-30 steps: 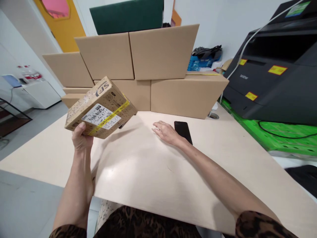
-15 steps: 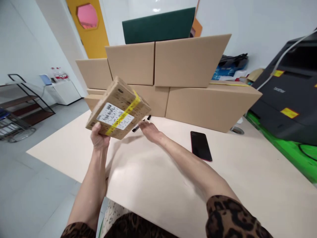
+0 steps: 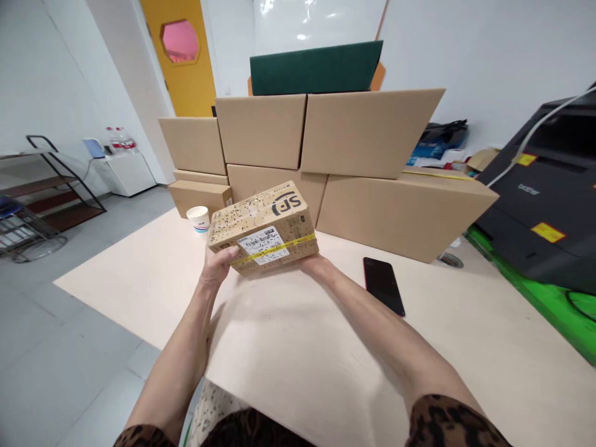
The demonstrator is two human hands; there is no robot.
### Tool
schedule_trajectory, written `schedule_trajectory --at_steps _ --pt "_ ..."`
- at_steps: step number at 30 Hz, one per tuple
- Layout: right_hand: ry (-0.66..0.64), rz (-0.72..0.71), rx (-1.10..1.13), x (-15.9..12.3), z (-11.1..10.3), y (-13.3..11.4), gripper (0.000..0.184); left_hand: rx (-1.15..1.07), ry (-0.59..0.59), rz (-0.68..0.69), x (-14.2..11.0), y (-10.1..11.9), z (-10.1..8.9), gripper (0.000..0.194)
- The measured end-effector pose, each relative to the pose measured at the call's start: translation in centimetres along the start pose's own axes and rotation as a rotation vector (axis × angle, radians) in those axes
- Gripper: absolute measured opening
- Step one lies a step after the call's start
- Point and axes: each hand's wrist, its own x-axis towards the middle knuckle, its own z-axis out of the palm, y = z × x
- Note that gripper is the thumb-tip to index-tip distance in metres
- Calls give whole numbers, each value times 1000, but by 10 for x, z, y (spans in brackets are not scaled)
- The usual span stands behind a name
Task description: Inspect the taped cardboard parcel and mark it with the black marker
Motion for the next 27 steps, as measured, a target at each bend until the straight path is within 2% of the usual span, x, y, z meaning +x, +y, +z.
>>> schedule_trajectory --at_steps 1,3,6,9,12,15,19,21,23,27 --pt "98 25 68 -7 -14 1 53 8 -8 -12 0 -1 0 118" --pt "251 47 142 -20 -44 0 14 24 -31 -29 -1 -4 -1 123" --pt "480 45 255 -40 -97 -4 28 60 -67 -32 -4 -10 -1 123" --pt "685 11 412 -63 -147 -13 26 129 -100 -60 -7 -20 0 125" --pt "768 15 551 -89 -178 -25 25 198 -178 -93 -12 -29 4 124" --pt "683 75 732 -114 -181 -43 30 268 -283 -105 -18 -33 9 124" --pt "687 -24 804 -135 -159 -74 32 361 -376 -119 -26 -31 17 127" --pt "653 -99 756 -143 -146 -87 37 393 -412 -106 -28 -30 19 126" --pt "547 -135 633 -149 -135 -95 38 413 -444 -86 -29 -30 19 125" --pt "380 -170 424 -158 -116 -99 27 428 -513 -63 -28 -29 18 123"
